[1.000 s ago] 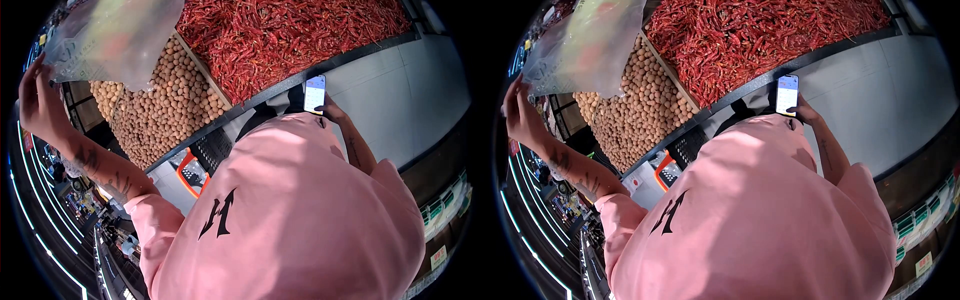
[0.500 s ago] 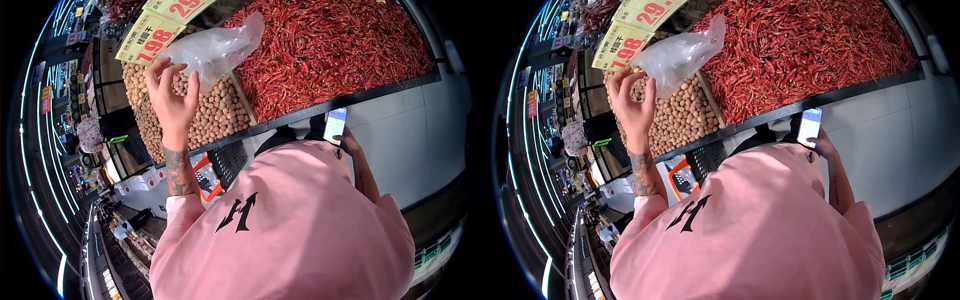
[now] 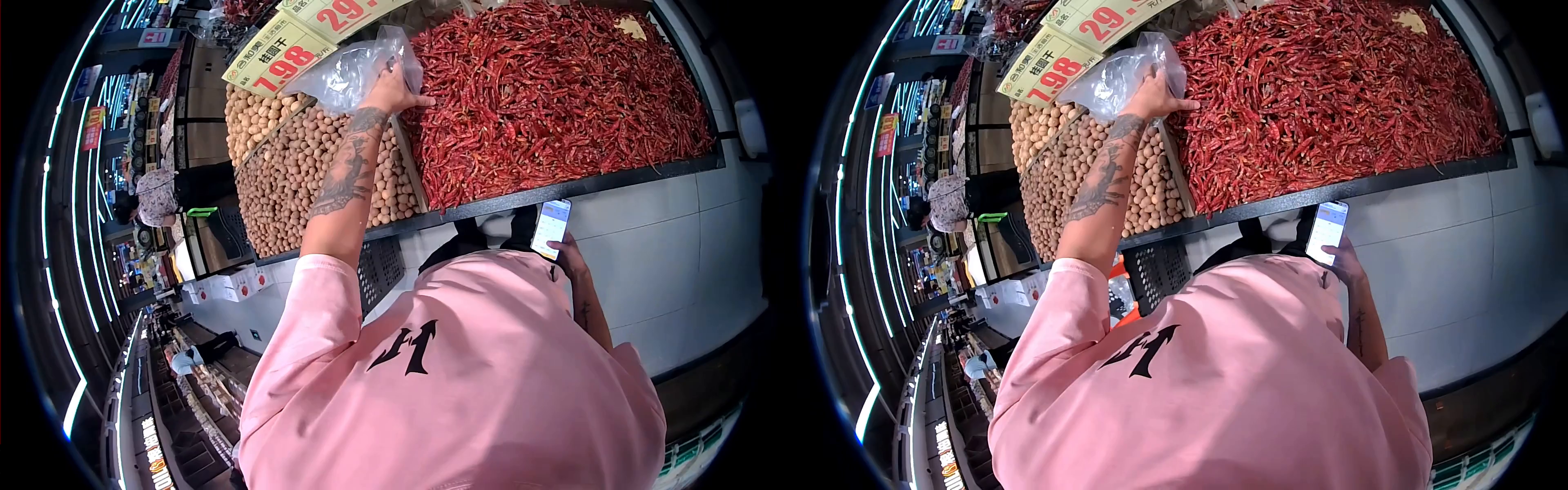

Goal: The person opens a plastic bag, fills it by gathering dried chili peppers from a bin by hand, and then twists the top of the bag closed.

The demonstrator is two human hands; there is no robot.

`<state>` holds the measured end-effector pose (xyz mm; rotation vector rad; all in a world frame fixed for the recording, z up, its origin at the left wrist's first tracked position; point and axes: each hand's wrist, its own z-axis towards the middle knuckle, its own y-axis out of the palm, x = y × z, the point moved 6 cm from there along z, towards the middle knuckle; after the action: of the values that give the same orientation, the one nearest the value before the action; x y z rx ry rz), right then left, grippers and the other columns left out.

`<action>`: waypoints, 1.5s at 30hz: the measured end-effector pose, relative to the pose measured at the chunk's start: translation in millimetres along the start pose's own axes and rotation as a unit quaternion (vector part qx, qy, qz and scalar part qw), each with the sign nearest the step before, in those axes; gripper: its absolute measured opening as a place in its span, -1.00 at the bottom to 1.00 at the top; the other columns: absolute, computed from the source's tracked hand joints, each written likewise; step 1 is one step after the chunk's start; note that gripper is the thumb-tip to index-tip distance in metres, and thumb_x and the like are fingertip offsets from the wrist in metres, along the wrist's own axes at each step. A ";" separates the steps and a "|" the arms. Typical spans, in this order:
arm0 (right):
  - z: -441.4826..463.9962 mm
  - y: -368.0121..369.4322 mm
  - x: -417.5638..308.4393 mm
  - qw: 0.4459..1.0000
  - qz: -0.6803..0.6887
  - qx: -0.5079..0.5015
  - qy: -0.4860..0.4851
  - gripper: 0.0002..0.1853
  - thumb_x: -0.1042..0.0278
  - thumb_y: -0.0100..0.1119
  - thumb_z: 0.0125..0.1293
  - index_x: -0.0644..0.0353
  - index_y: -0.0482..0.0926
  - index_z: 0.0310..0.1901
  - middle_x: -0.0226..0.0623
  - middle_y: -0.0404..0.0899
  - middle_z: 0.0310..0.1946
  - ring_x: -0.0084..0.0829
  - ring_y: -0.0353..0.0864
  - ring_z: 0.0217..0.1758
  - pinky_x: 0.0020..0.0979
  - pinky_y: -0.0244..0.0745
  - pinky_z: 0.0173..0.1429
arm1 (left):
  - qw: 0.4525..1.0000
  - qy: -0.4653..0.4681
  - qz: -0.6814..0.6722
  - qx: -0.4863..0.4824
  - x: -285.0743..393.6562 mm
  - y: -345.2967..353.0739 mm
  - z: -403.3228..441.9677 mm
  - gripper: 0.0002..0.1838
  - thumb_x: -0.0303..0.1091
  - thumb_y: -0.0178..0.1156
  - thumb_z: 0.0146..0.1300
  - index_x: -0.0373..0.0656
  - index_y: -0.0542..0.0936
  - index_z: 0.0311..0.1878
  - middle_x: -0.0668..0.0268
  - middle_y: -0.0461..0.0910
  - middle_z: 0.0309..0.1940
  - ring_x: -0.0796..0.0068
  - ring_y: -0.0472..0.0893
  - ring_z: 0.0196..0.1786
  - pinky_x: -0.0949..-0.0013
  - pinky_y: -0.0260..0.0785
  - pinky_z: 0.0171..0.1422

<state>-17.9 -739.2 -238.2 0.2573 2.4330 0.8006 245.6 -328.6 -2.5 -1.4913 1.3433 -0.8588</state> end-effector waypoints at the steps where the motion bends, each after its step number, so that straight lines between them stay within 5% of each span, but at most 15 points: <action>1: -0.7 -5.7 3.8 1.000 -0.002 -0.001 0.001 -0.26 0.60 0.29 0.05 0.22 0.28 0.33 -0.20 0.54 0.15 -0.23 0.56 0.22 -0.19 0.46 0.34 | 0.994 0.017 -0.097 -0.055 0.9 6.3 0.7 0.37 0.41 0.48 -0.18 -0.30 0.05 0.52 -0.25 0.05 0.49 -0.23 0.21 0.48 0.05 0.18 0.53; 2: -0.7 -10.9 6.5 1.000 -0.015 -0.003 -0.009 -0.27 0.61 0.28 0.04 0.23 0.29 0.32 -0.21 0.55 0.14 -0.24 0.56 0.22 -0.20 0.45 0.35 | 0.995 0.062 -0.067 0.050 5.2 -0.5 -5.2 0.14 0.18 0.50 -0.05 -0.33 0.20 0.45 -0.28 0.13 0.45 -0.18 0.34 0.42 0.14 0.29 0.47; 3: 0.4 -15.9 7.5 0.999 -0.026 -0.005 -0.021 -0.28 0.62 0.27 0.03 0.24 0.30 0.31 -0.21 0.55 0.13 -0.25 0.56 0.22 -0.22 0.44 0.36 | 0.995 0.060 -0.067 0.052 10.1 -5.7 -15.5 0.14 0.18 0.50 -0.05 -0.33 0.20 0.45 -0.28 0.13 0.45 -0.18 0.34 0.42 0.14 0.29 0.47; 5: -1.1 -22.9 11.1 1.000 -0.018 -0.001 -0.006 -0.26 0.64 0.24 0.00 0.25 0.31 0.31 -0.20 0.56 0.14 -0.26 0.56 0.24 -0.25 0.41 0.38 | 0.987 0.071 -0.056 0.132 26.8 -32.3 -45.3 -0.24 -0.14 0.43 0.04 -0.36 0.44 0.27 -0.21 0.43 0.26 -0.07 0.55 0.22 0.18 0.45 0.31; 6: 0.3 -25.8 11.3 1.000 -0.021 -0.003 -0.007 -0.25 0.64 0.23 -0.01 0.25 0.30 0.32 -0.17 0.56 0.16 -0.25 0.55 0.25 -0.26 0.41 0.38 | 0.968 0.097 -0.135 0.185 46.3 -52.0 -69.2 -0.52 -0.36 0.30 0.05 -0.36 0.59 0.07 -0.08 0.62 0.01 0.00 0.65 0.02 0.15 0.52 0.12; 7: -0.6 -29.2 14.7 1.000 -0.024 -0.003 -0.005 -0.25 0.64 0.22 -0.01 0.25 0.30 0.33 -0.15 0.55 0.18 -0.25 0.55 0.26 -0.26 0.41 0.38 | 0.963 0.086 -0.147 0.207 62.6 -57.4 -83.4 -0.60 -0.37 0.29 0.07 -0.31 0.63 0.00 0.01 0.67 -0.10 0.07 0.68 -0.08 0.17 0.54 0.03; 9: 3.5 -36.8 17.3 1.000 -0.022 -0.009 0.003 -0.24 0.65 0.21 0.00 0.23 0.28 0.34 -0.15 0.54 0.18 -0.22 0.54 0.26 -0.18 0.45 0.36 | 0.936 0.171 -0.195 0.237 97.2 -46.0 -98.5 -0.58 -0.35 0.29 0.10 -0.27 0.61 0.05 -0.01 0.63 0.00 0.06 0.65 0.01 0.18 0.52 0.09; 11: 2.6 -37.1 16.3 1.000 -0.021 -0.017 0.014 -0.24 0.66 0.20 0.01 0.21 0.26 0.35 -0.15 0.52 0.17 -0.18 0.53 0.27 -0.10 0.49 0.33 | 0.893 0.256 -0.215 0.302 129.0 -15.4 -93.6 -0.31 -0.10 0.37 0.12 -0.17 0.45 0.30 -0.10 0.42 0.27 -0.11 0.49 0.25 -0.04 0.41 0.25; 14: 0.2 -22.2 4.8 0.999 0.010 -0.047 -0.003 -0.24 0.67 0.21 0.02 0.27 0.26 0.35 -0.07 0.52 0.19 -0.13 0.54 0.26 -0.12 0.48 0.35 | 0.951 0.150 -0.152 0.224 160.0 29.5 -74.9 0.21 0.39 0.37 -0.04 0.05 0.02 0.57 -0.16 -0.02 0.50 -0.40 0.14 0.43 -0.46 0.08 0.36; 21: -3.4 -16.6 -7.1 0.998 0.035 -0.059 -0.008 -0.31 0.64 0.26 0.07 0.34 0.32 0.30 0.01 0.56 0.13 -0.09 0.60 0.20 -0.12 0.50 0.35 | 0.926 0.165 -0.200 0.273 151.2 15.1 -68.4 -0.29 -0.28 0.47 -0.03 -0.02 0.44 0.26 0.12 0.40 0.13 0.05 0.45 0.19 0.09 0.50 0.10; 25: -2.4 -19.0 -7.8 0.998 0.036 -0.052 0.006 -0.34 0.62 0.25 0.13 0.35 0.30 0.31 0.02 0.56 0.13 -0.07 0.59 0.20 -0.11 0.50 0.34 | 0.911 0.163 -0.216 0.310 126.5 -5.7 -77.1 -0.52 -0.17 0.39 0.17 -0.04 0.51 0.14 0.20 0.49 0.06 0.09 0.59 0.01 0.12 0.55 -0.07; 31: -1.6 -17.1 -7.7 0.999 0.018 -0.033 -0.001 -0.38 0.59 0.19 0.20 0.37 0.29 0.32 0.03 0.56 0.12 -0.06 0.60 0.19 -0.12 0.51 0.32 | 0.920 0.146 -0.216 0.294 73.1 -33.4 -97.2 -0.59 -0.09 0.34 0.25 -0.15 0.58 0.04 0.15 0.59 -0.10 0.05 0.66 -0.14 0.16 0.54 -0.05; 35: -5.0 -17.7 -13.0 1.000 -0.003 0.004 -0.001 -0.40 0.59 0.19 0.21 0.30 0.32 0.32 -0.04 0.58 0.12 -0.14 0.62 0.17 -0.16 0.52 0.29 | 0.938 0.050 -0.190 0.284 -3.8 -34.5 -85.5 -0.60 -0.21 0.31 0.26 -0.21 0.57 0.08 0.00 0.58 -0.07 0.02 0.64 -0.07 0.14 0.52 0.01; 39: -9.0 -29.9 -14.4 0.998 -0.034 0.051 -0.005 -0.51 0.58 0.20 0.26 0.27 0.40 0.25 -0.16 0.61 0.09 -0.28 0.64 0.14 -0.22 0.55 0.25 | 0.903 0.115 -0.092 0.403 -43.2 -18.4 -32.4 -0.52 -0.31 0.31 0.21 -0.21 0.52 0.19 -0.05 0.49 0.15 -0.08 0.54 0.13 0.07 0.46 0.20; 45: -16.4 -12.6 -33.4 0.995 -0.070 0.064 -0.011 -0.54 0.52 0.19 0.34 0.30 0.37 0.26 -0.06 0.62 0.06 -0.17 0.69 0.07 -0.22 0.62 0.17 | 0.950 0.052 0.055 0.304 -62.8 21.7 19.2 -0.27 0.02 0.35 0.16 -0.08 0.39 0.34 0.04 0.39 0.32 -0.18 0.40 0.31 -0.07 0.40 0.27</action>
<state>0.4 -768.8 -219.7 0.1408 2.4531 0.5784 246.0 -262.9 -24.2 -0.8943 1.0834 -1.1616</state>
